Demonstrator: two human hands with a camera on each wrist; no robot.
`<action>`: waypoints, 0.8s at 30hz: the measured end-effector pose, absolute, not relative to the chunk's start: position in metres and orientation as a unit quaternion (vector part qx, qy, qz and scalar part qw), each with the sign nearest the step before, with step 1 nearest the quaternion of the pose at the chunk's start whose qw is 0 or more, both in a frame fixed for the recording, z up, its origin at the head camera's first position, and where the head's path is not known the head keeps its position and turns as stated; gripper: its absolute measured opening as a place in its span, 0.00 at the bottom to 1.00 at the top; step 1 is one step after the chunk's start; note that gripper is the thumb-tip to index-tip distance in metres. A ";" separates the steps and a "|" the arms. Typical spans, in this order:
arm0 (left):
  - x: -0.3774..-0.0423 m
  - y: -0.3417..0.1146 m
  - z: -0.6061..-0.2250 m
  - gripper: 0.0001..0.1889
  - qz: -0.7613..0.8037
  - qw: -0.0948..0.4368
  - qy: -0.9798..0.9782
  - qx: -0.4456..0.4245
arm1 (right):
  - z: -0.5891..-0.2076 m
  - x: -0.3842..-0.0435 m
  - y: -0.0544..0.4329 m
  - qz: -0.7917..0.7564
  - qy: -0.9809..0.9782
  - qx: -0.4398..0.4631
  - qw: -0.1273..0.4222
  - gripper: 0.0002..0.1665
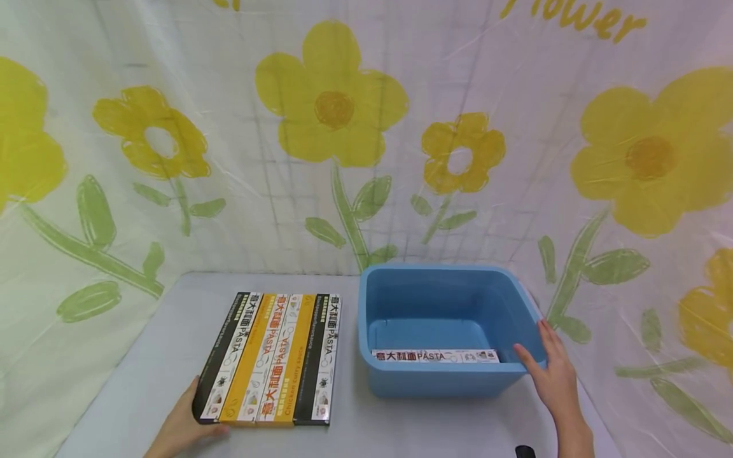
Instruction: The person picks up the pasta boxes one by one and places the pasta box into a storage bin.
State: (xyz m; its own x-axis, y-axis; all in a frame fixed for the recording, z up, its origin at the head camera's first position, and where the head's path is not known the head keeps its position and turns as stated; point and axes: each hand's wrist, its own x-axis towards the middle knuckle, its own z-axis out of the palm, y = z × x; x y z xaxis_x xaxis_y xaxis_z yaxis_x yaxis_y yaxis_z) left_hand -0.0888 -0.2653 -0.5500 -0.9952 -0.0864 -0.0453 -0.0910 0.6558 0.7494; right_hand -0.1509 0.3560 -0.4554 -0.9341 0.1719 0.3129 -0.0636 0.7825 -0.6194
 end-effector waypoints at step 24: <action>-0.080 -0.255 -0.545 0.60 0.375 0.041 0.911 -0.166 | -0.456 -0.151 0.356 0.333 -0.924 -0.029 0.185 0.41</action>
State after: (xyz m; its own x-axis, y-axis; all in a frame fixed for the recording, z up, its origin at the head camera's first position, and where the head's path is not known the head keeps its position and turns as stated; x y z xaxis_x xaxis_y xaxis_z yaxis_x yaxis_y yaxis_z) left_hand -0.0797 -0.2553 -0.5449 -0.9414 -0.2721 -0.1992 -0.3335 0.6638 0.6694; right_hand -0.1511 0.3561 -0.4562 -0.9300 0.1765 0.3225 -0.0697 0.7765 -0.6262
